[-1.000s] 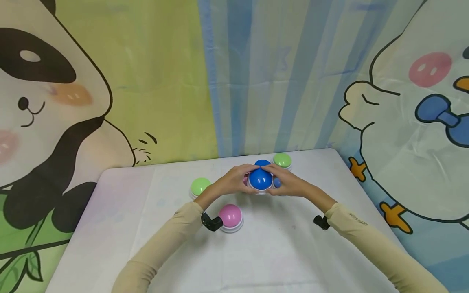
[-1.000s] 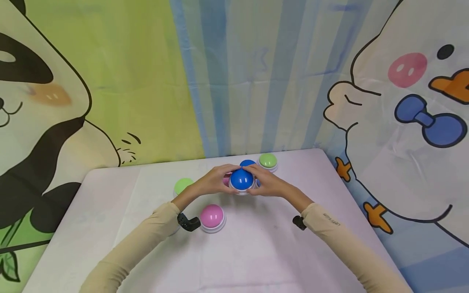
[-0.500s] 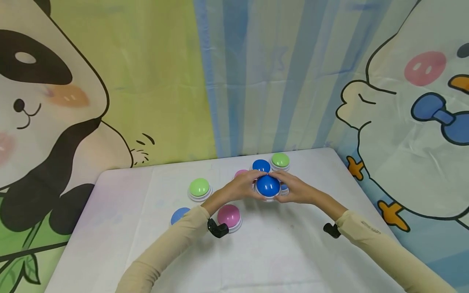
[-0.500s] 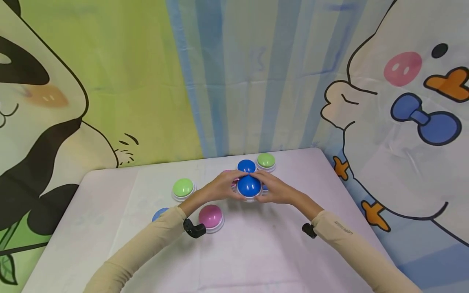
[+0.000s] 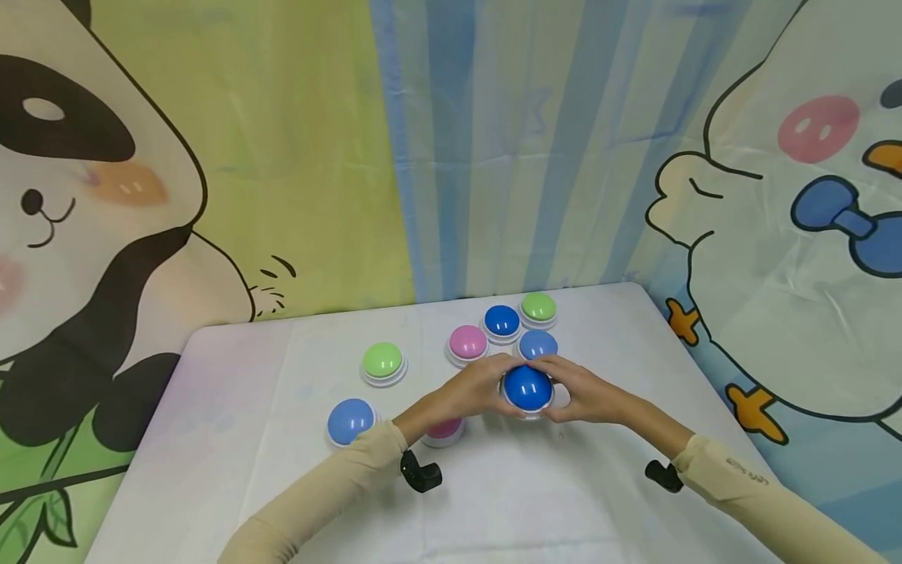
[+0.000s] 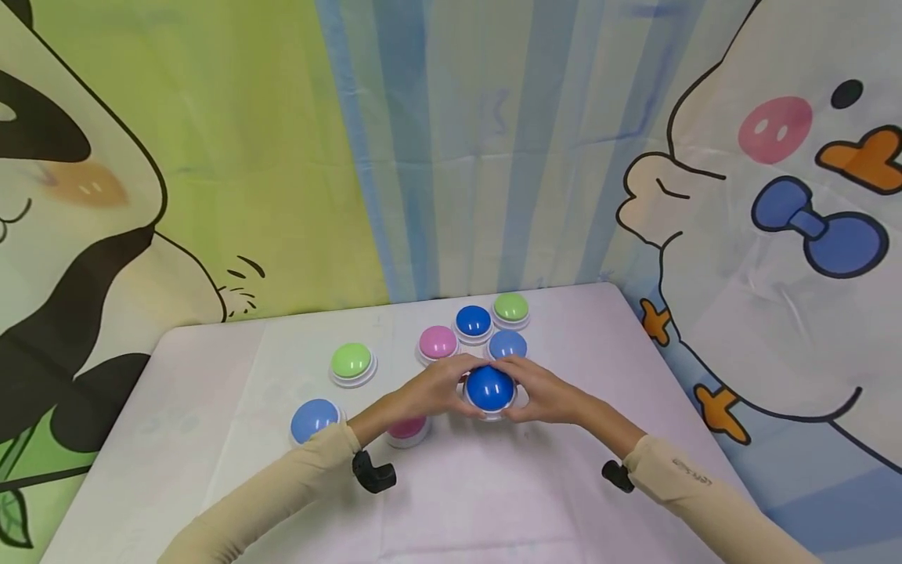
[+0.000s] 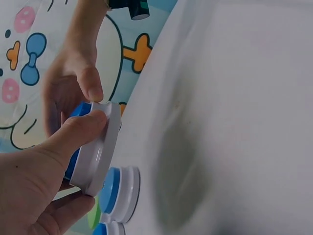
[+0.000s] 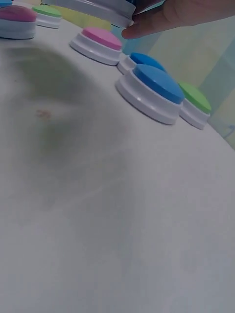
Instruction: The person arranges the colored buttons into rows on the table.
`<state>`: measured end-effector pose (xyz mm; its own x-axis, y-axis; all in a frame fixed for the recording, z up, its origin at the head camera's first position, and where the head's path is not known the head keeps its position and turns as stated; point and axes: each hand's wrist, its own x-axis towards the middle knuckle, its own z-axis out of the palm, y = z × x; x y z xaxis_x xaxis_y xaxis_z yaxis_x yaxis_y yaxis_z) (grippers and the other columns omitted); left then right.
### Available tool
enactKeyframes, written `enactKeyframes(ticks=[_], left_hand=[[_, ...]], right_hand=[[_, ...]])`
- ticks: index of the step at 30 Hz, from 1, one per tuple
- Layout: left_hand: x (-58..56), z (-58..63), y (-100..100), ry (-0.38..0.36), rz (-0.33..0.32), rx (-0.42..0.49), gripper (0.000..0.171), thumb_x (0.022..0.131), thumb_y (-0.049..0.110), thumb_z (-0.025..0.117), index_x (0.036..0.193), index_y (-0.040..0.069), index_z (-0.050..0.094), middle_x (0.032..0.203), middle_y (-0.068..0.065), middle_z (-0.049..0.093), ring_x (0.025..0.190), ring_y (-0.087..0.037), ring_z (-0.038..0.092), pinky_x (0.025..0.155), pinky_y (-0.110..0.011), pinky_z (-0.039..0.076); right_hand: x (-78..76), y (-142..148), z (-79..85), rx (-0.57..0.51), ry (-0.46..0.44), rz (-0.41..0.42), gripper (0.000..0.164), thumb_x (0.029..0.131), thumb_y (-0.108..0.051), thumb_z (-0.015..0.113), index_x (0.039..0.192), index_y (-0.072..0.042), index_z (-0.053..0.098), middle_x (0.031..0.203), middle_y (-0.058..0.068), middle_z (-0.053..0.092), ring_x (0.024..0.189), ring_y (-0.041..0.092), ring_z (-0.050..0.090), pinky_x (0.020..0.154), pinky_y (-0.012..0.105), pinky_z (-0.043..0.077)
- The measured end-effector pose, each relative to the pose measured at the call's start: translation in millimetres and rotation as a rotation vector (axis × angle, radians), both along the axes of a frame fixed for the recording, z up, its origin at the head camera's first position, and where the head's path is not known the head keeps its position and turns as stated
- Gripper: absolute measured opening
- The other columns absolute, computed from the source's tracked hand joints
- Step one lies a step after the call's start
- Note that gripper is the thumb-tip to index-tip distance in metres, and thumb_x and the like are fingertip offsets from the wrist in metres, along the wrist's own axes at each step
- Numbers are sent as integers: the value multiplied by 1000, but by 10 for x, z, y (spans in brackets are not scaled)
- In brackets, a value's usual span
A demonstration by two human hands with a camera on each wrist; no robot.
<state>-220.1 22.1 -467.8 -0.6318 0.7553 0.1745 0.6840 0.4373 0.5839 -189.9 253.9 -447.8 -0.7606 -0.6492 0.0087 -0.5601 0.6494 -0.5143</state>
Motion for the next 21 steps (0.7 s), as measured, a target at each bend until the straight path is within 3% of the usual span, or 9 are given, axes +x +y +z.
enactKeyframes(ticks=[8,14,21], left_hand=[[76,-97,43,-3,-33,-10,82,69,45,76,138,26,37,132,5,52,120,-9,50,98,-22,45],[90,-162,72,13,-28,-33,81,70,45,76,138,26,36,129,5,53,118,-7,50,97,-21,45],[116,-194,79,-26,-12,-54,81,70,45,75,138,23,37,129,4,52,117,-7,50,96,-21,46]], right_hand=[[97,34,-67,-24,-15,37,78,76,-27,74,142,-17,33,141,8,40,127,28,45,93,40,49],[94,51,-174,-19,-12,34,79,76,-28,74,142,-17,32,141,7,40,127,27,45,95,39,48],[74,66,-273,3,21,48,78,76,-29,74,141,-14,34,140,6,42,126,24,46,96,38,47]])
